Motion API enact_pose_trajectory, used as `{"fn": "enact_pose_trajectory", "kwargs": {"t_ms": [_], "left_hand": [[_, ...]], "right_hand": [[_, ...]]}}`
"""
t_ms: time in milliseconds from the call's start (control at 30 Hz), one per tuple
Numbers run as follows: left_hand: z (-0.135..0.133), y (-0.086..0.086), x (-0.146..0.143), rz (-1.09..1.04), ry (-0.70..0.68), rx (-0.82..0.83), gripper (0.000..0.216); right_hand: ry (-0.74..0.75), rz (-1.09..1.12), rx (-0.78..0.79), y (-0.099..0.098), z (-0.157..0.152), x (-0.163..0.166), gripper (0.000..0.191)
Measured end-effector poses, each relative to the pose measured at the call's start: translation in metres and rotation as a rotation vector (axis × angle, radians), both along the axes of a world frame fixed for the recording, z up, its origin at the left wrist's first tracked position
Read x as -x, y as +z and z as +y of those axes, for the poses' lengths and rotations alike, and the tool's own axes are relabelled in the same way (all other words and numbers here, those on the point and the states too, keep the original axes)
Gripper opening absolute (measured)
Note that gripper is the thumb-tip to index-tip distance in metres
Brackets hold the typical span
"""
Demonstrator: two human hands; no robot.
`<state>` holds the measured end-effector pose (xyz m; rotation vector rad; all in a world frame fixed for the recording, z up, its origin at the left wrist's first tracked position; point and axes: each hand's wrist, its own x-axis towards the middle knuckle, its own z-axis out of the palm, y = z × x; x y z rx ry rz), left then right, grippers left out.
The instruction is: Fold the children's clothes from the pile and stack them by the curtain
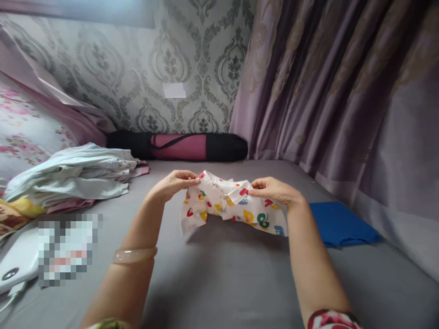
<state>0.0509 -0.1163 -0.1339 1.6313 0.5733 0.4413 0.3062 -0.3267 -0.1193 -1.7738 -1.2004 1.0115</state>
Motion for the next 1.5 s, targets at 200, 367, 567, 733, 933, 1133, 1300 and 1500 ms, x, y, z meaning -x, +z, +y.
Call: {"fn": "enact_pose_trajectory", "kwargs": {"t_ms": [200, 367, 567, 733, 933, 1133, 1300, 1500], "left_hand": [[-0.012, 0.032, -0.002, -0.331, 0.314, -0.067, 0.042], [-0.017, 0.059, 0.003, -0.498, 0.432, -0.155, 0.034], [-0.020, 0.104, 0.046, -0.395, 0.274, -0.306, 0.029], [-0.024, 0.131, 0.069, -0.232, 0.161, -0.388, 0.025], [-0.001, 0.135, 0.044, -0.197, 0.248, -0.635, 0.023], [0.006, 0.152, 0.021, -0.374, 0.595, -1.204, 0.015], [0.012, 0.159, 0.013, -0.349, 0.581, -1.330, 0.013], [0.026, 0.163, 0.001, -0.292, 0.400, -1.218, 0.014]], "right_hand": [[-0.027, 0.038, -0.216, 0.046, 0.013, 0.015, 0.043], [0.033, 0.168, -0.290, 0.074, 0.020, 0.023, 0.041], [0.075, 0.219, -0.354, 0.109, 0.006, 0.023, 0.053], [0.165, -0.005, -0.218, 0.137, 0.000, 0.023, 0.041], [0.011, -0.325, -0.517, 0.148, 0.022, 0.025, 0.034], [-0.213, -0.654, -0.934, 0.146, 0.046, 0.025, 0.033], [-0.332, -0.928, -0.981, 0.139, 0.054, 0.025, 0.023], [-0.276, -0.849, -0.941, 0.139, 0.057, 0.024, 0.027]]}}
